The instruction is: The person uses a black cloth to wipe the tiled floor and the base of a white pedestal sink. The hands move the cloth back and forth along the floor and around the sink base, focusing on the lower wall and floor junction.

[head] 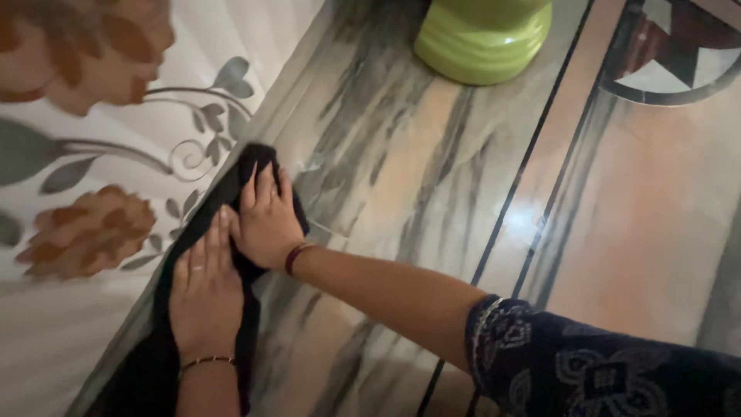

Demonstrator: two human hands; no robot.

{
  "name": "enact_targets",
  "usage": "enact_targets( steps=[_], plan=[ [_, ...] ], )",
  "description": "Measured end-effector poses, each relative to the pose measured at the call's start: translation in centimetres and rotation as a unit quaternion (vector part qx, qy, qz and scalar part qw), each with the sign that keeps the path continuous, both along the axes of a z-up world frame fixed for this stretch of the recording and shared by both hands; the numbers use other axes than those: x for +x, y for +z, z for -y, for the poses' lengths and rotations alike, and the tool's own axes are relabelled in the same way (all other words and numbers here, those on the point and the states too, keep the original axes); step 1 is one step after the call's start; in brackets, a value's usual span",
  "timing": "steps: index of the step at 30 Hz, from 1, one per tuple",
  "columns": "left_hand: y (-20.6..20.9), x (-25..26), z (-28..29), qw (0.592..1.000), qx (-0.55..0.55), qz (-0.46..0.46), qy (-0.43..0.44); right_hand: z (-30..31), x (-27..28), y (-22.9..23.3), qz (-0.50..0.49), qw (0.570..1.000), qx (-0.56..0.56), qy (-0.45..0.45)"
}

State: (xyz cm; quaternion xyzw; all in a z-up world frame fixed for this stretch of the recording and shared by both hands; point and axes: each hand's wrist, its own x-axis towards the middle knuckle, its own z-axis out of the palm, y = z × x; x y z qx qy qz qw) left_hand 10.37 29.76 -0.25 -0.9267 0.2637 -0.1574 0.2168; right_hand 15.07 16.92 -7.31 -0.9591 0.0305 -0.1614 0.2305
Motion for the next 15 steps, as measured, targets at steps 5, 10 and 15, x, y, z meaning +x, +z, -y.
enact_targets(
  steps=[5,10,15],
  plan=[
    [-1.0,3.9,7.0,0.991,-0.126,-0.036,-0.02,7.3,4.5,-0.2,0.011,0.995,-0.097,-0.01],
    [-1.8,7.1,12.2,0.968,-0.226,-0.091,-0.057,13.6,8.4,-0.3,0.011,0.992,-0.126,-0.026],
    [-2.6,7.7,12.2,0.945,-0.278,-0.15,-0.083,15.3,9.1,0.0,0.025,0.993,-0.092,-0.064]
  ],
)
